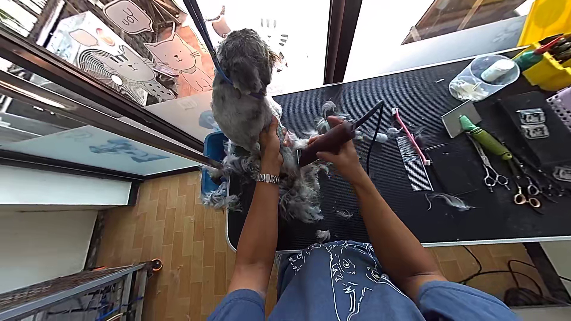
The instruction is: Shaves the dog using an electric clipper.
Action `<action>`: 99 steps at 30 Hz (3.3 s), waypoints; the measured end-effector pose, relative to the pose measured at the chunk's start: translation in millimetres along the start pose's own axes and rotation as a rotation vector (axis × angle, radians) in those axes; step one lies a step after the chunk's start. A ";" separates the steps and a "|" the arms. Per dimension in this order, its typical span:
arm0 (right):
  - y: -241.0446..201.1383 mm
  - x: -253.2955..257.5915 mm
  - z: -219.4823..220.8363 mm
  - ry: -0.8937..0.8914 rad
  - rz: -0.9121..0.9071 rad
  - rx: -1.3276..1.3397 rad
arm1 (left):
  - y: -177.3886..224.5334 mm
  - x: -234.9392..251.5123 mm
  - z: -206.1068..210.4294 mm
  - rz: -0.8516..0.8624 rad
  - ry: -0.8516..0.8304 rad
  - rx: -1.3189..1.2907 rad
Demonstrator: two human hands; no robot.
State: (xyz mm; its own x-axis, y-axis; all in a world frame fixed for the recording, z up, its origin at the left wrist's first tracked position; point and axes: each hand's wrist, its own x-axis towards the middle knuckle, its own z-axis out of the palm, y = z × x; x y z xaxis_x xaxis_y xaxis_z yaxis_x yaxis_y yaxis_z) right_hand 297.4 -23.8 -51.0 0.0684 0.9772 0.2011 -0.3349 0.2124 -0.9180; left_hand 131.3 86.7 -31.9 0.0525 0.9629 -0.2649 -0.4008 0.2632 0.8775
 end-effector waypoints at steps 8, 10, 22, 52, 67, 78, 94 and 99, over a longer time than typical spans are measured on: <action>-12.6 16.4 6.0 0.000 -0.190 0.311 | 3.1 -0.5 -2.3 0.049 -0.083 0.046; 0.5 20.9 9.3 -0.060 -0.160 0.270 | 3.3 -1.2 -0.9 0.057 -0.100 0.027; 28.3 35.9 -3.6 0.046 -0.025 0.591 | 8.2 5.4 -9.5 0.066 -0.159 0.020; -7.5 31.3 2.7 0.221 0.071 0.184 | -1.3 -4.7 -8.5 -0.115 -0.367 -0.503; -18.0 26.2 30.8 0.372 -0.162 -0.257 | -4.9 4.1 5.0 -0.054 -0.002 -0.286; -22.8 17.7 35.8 0.435 -0.391 -0.322 | -11.9 6.4 13.0 0.010 0.196 -0.202; -11.4 3.0 32.2 0.338 -0.430 -0.473 | -17.4 14.7 21.6 0.033 0.322 -0.170; -4.6 -9.1 21.3 0.234 -0.112 -0.521 | -15.5 16.7 11.9 0.015 0.178 -0.095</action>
State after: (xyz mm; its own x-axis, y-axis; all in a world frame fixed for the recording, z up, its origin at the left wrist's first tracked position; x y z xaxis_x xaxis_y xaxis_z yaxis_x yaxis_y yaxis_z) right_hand 278.4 -33.7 -41.4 0.3027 0.9110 0.2801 0.1891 0.2307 -0.9545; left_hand 149.3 99.4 -45.1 -0.1131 0.9387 -0.3256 -0.4853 0.2338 0.8425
